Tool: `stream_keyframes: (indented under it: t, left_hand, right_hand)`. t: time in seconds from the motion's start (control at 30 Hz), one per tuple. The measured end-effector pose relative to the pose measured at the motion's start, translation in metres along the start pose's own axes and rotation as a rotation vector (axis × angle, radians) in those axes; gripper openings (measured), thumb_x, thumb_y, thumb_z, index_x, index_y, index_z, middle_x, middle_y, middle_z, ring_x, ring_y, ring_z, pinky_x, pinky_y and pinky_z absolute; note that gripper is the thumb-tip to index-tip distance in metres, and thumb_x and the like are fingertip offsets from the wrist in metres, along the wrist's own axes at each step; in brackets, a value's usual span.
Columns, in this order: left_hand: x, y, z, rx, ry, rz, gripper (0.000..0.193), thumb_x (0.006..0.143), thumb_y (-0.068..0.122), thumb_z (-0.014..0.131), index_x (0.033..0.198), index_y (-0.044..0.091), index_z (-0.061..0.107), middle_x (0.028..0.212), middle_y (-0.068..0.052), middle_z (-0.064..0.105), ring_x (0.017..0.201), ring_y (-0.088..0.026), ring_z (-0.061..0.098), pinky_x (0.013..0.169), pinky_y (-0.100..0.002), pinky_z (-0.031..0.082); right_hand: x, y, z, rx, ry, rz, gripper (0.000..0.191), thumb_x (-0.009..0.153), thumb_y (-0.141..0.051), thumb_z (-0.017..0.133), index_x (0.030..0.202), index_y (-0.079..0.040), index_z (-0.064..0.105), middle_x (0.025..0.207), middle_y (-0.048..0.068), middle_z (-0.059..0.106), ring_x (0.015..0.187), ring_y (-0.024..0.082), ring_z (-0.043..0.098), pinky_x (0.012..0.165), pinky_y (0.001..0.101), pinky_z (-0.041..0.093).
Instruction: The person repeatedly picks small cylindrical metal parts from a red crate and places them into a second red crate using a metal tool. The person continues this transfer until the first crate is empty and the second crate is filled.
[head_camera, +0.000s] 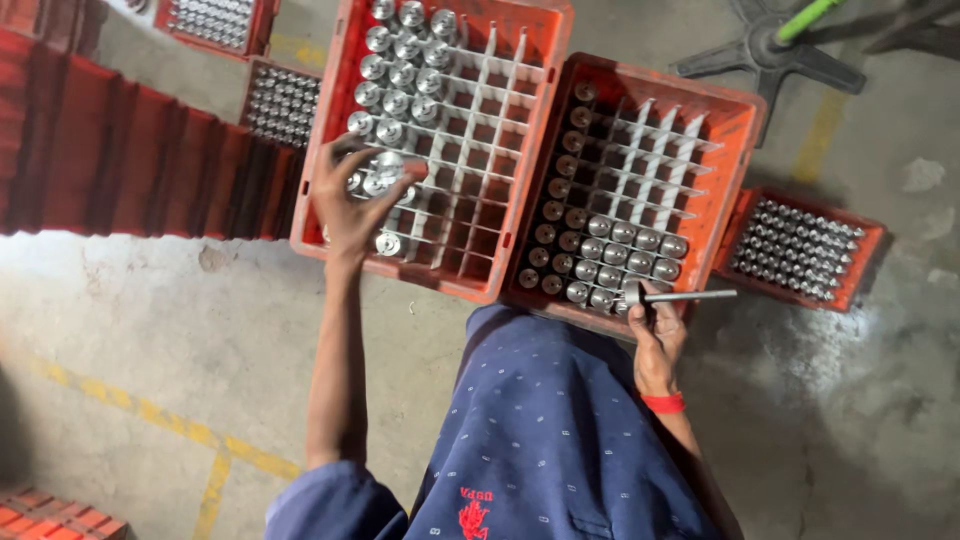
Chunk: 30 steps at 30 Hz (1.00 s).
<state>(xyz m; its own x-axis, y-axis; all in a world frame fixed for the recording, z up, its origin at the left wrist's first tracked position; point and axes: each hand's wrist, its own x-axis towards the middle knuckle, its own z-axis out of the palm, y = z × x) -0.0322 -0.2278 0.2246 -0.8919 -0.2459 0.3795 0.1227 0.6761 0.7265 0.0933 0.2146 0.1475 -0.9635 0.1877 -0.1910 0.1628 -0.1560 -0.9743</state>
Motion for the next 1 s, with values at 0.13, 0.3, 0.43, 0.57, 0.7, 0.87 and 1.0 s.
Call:
stream_keyframes:
  t: [0.13,0.3,0.43,0.57,0.7,0.87,1.0]
  left_hand:
    - [-0.03,0.042,0.038,-1.373,-0.147,-0.438,0.06,0.072,0.033,0.089,0.123,0.01,0.068,0.117,-0.005,0.069,0.107,-0.018,0.067,0.097,-0.033,0.055]
    - [-0.087,0.123,0.11,-0.739,-0.319,-0.476,0.024,0.082,0.018,0.081,0.088,0.004,0.062,0.079,-0.003,0.064,0.071,-0.013,0.06,0.064,-0.033,0.05]
    - [-0.12,0.157,0.134,-0.306,-0.657,-0.323,0.024,0.073,0.013,0.078,0.095,0.006,0.069,0.074,-0.014,0.075,0.074,-0.027,0.075,0.069,-0.04,0.057]
    - [-0.14,0.167,0.144,-0.259,-0.786,-0.282,0.032,0.073,0.017,0.079,0.103,0.008,0.071,0.081,-0.017,0.075,0.077,-0.035,0.075,0.071,-0.043,0.057]
    - [-0.15,0.168,0.152,-0.287,-0.895,-0.215,0.038,0.068,0.019,0.081,0.104,0.009,0.073,0.083,-0.017,0.076,0.08,-0.036,0.074,0.073,-0.045,0.057]
    - [-0.157,0.166,0.164,-0.165,-0.95,-0.206,0.041,0.071,0.022,0.081,0.11,0.012,0.073,0.085,-0.018,0.076,0.082,-0.036,0.075,0.076,-0.046,0.057]
    - [-0.161,0.16,0.175,-0.094,-1.04,-0.142,0.044,0.07,0.021,0.082,0.113,0.012,0.074,0.088,-0.019,0.076,0.084,-0.037,0.074,0.079,-0.046,0.057]
  right_hand:
    - [-0.005,-0.014,0.013,0.075,-0.055,0.036,0.049,0.095,0.0,0.07,0.143,0.005,0.058,0.112,-0.003,0.062,0.09,0.003,0.053,0.083,0.0179,0.044]
    - [-0.001,-0.058,0.032,0.06,-0.159,-0.048,0.051,0.096,-0.009,0.075,0.143,0.006,0.06,0.122,0.001,0.063,0.088,0.003,0.051,0.075,0.0169,0.042]
    - [0.002,-0.092,0.034,-0.014,-0.221,-0.143,0.056,0.097,-0.018,0.076,0.144,0.005,0.057,0.138,0.009,0.064,0.101,0.006,0.059,0.084,0.0194,0.048]
    - [-0.003,-0.095,0.028,-0.047,-0.282,-0.178,0.062,0.097,-0.025,0.078,0.145,0.006,0.054,0.144,0.013,0.061,0.124,0.015,0.061,0.102,0.026,0.052]
    - [-0.005,-0.085,0.011,-0.059,-0.343,-0.186,0.064,0.095,-0.028,0.078,0.145,0.005,0.053,0.146,0.013,0.059,0.129,0.017,0.06,0.107,0.0282,0.052]
    - [-0.013,-0.07,-0.005,-0.115,-0.285,-0.108,0.065,0.095,-0.027,0.078,0.146,0.005,0.055,0.144,0.013,0.063,0.123,0.016,0.062,0.102,0.0263,0.052]
    - [-0.013,-0.062,-0.012,-0.139,-0.3,-0.113,0.065,0.095,-0.028,0.078,0.146,0.004,0.055,0.145,0.012,0.062,0.12,0.014,0.06,0.099,0.0254,0.051]
